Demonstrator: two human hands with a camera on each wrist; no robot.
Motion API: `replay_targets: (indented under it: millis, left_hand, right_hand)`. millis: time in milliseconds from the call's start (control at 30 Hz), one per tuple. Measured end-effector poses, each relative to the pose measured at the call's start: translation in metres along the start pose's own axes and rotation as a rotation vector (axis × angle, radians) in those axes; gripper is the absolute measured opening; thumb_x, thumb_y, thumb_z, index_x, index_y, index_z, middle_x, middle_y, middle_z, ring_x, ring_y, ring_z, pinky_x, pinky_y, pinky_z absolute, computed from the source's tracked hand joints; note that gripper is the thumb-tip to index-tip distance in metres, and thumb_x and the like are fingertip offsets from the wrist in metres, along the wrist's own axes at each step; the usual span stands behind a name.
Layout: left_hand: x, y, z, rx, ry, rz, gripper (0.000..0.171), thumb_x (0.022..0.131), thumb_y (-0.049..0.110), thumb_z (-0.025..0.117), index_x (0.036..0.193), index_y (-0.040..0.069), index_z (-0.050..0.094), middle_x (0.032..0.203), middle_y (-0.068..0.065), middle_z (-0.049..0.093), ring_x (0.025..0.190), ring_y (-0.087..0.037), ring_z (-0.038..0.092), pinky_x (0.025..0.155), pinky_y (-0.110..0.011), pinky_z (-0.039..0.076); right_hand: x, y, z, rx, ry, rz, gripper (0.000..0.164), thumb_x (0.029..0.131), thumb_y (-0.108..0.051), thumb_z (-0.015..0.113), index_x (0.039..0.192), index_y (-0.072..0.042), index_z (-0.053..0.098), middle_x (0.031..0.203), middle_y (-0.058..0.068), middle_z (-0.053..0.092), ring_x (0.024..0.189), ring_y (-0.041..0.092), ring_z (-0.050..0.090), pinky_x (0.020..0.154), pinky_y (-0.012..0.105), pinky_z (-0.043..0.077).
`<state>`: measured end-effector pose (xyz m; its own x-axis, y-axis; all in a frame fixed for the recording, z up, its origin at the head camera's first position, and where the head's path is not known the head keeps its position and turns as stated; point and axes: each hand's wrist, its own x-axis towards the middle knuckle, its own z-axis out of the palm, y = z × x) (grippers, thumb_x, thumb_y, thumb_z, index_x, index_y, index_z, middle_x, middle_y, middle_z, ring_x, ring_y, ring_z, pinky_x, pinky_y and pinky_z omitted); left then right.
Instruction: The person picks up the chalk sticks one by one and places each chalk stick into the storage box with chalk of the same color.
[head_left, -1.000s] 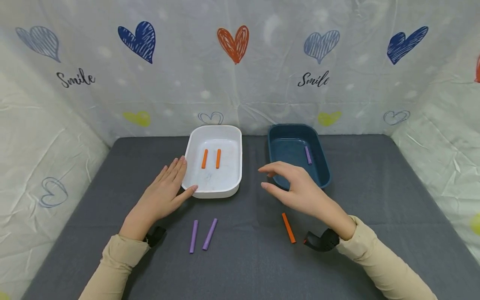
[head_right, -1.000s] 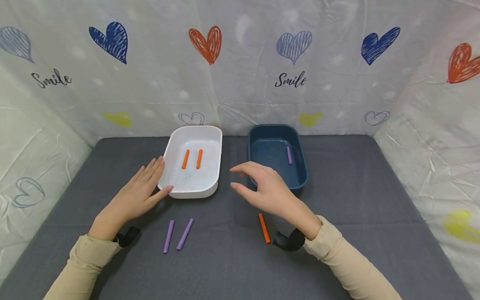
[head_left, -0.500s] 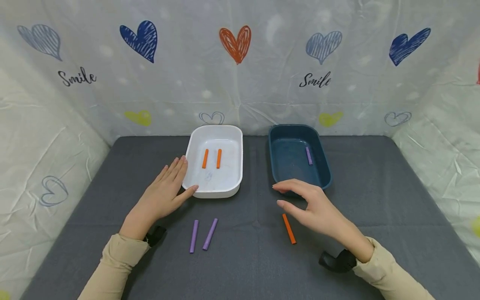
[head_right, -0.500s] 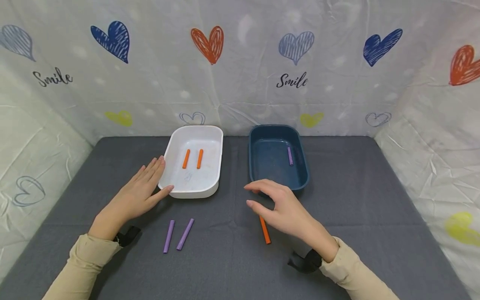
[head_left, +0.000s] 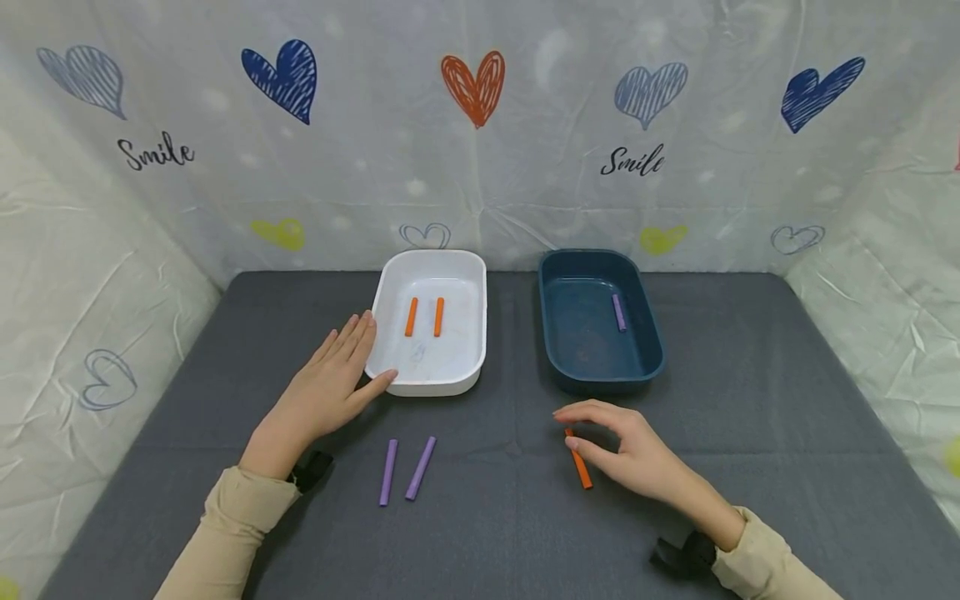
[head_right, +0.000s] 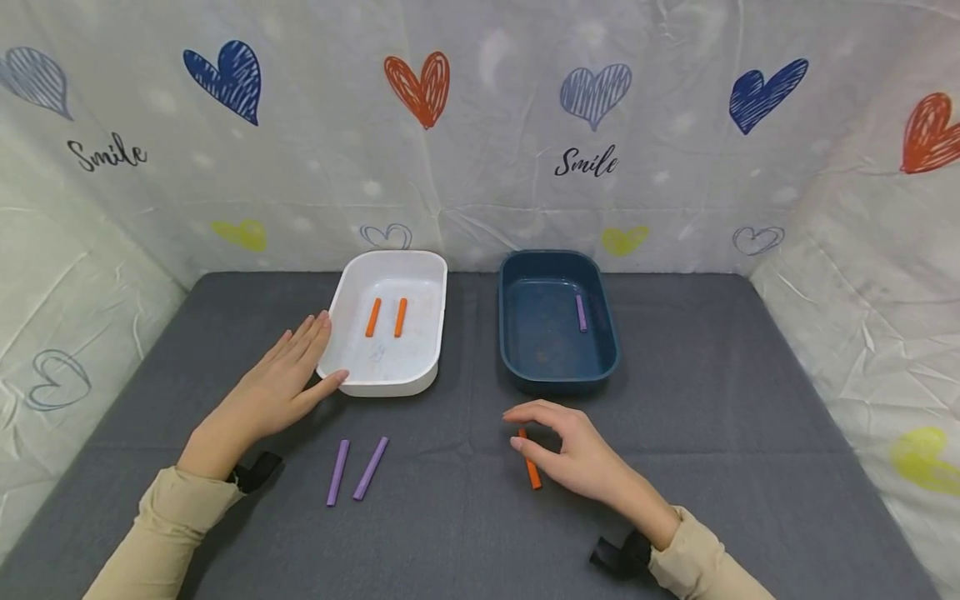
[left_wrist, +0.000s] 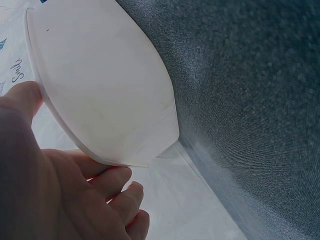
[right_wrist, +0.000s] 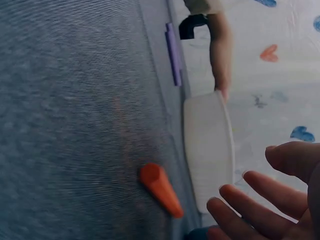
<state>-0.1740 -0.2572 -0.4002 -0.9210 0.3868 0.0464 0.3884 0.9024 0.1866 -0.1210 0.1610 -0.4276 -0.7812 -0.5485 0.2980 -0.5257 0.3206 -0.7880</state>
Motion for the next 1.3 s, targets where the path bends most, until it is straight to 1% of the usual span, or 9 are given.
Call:
replay_targets:
  millis: [133,300,433,533,633,767,900,1000,1300]
  left_hand:
    - [0.000,0.000,0.000,-0.004,0.002,-0.002,0.086,0.103,0.055,0.042,0.157,-0.004,0.010,0.164,-0.019,0.005,0.151,-0.035,0.005,0.121,-0.051,0.008]
    - [0.000,0.000,0.001,-0.009,0.000,0.001,0.086,0.103,0.056,0.041,0.157,-0.004,0.009,0.165,-0.019,0.005,0.151,-0.034,0.005,0.122,-0.050,0.007]
    - [0.000,-0.001,0.002,-0.009,0.003,0.003,0.086,0.103,0.056,0.041,0.157,-0.004,0.009,0.164,-0.019,0.005,0.151,-0.035,0.005,0.122,-0.050,0.006]
    - [0.000,-0.001,0.003,-0.009,0.005,0.001,0.087,0.103,0.056,0.041,0.157,-0.004,0.009,0.165,-0.019,0.005,0.151,-0.035,0.005,0.122,-0.051,0.007]
    - [0.001,-0.001,0.003,-0.014,0.005,0.002,0.087,0.103,0.056,0.041,0.157,-0.004,0.009,0.165,-0.019,0.005,0.151,-0.035,0.005,0.122,-0.051,0.007]
    - [0.001,0.000,0.003,-0.015,0.005,0.000,0.087,0.103,0.056,0.040,0.157,-0.003,0.008,0.165,-0.019,0.004,0.151,-0.034,0.005,0.121,-0.051,0.008]
    - [0.001,0.000,0.003,-0.013,0.007,0.001,0.087,0.103,0.056,0.040,0.157,-0.003,0.007,0.165,-0.019,0.004,0.151,-0.034,0.005,0.122,-0.051,0.008]
    - [0.001,0.000,0.004,-0.022,0.015,0.008,0.086,0.103,0.055,0.041,0.157,-0.003,0.007,0.164,-0.020,0.005,0.151,-0.035,0.005,0.121,-0.051,0.008]
    - [0.000,0.001,0.002,-0.017,0.010,0.007,0.085,0.103,0.053,0.042,0.157,-0.004,0.007,0.164,-0.020,0.004,0.151,-0.035,0.006,0.121,-0.052,0.009]
  right_hand:
    - [-0.004,0.010,0.002,0.021,0.000,0.017,0.029,0.097,-0.015,0.067,0.125,-0.009,0.067,0.124,0.004,0.067,0.115,0.015,0.061,0.096,0.044,0.052]
    - [-0.006,0.021,0.000,0.034,-0.006,0.047,0.030,0.096,-0.015,0.068,0.126,-0.009,0.067,0.125,0.003,0.066,0.117,0.014,0.060,0.095,0.039,0.052]
    - [-0.006,0.030,-0.001,0.027,-0.059,0.066,0.036,0.095,-0.019,0.069,0.130,-0.012,0.065,0.129,0.000,0.064,0.119,0.014,0.058,0.098,0.037,0.049]
    - [-0.008,0.034,-0.004,0.017,-0.144,0.101,0.049,0.091,-0.028,0.075,0.136,-0.017,0.060,0.136,-0.006,0.058,0.125,0.013,0.051,0.103,0.037,0.045]
    - [-0.010,0.038,-0.007,0.012,-0.230,0.111,0.068,0.083,-0.035,0.082,0.142,-0.021,0.053,0.144,-0.007,0.050,0.132,0.014,0.043,0.107,0.039,0.039]
    - [-0.011,0.040,-0.009,0.029,-0.294,0.087,0.083,0.076,-0.036,0.088,0.146,-0.020,0.048,0.148,-0.003,0.044,0.135,0.017,0.038,0.109,0.041,0.037]
    - [-0.010,0.042,-0.010,0.035,-0.300,0.088,0.088,0.072,-0.036,0.090,0.147,-0.021,0.047,0.149,-0.002,0.042,0.135,0.017,0.038,0.108,0.041,0.037]
    - [-0.010,0.044,-0.010,0.032,-0.296,0.099,0.089,0.071,-0.037,0.091,0.147,-0.022,0.047,0.148,-0.005,0.042,0.134,0.016,0.039,0.107,0.042,0.038]
    - [-0.010,0.046,-0.009,0.027,-0.265,0.094,0.083,0.071,-0.040,0.090,0.143,-0.023,0.052,0.142,-0.009,0.047,0.130,0.016,0.042,0.106,0.042,0.039]
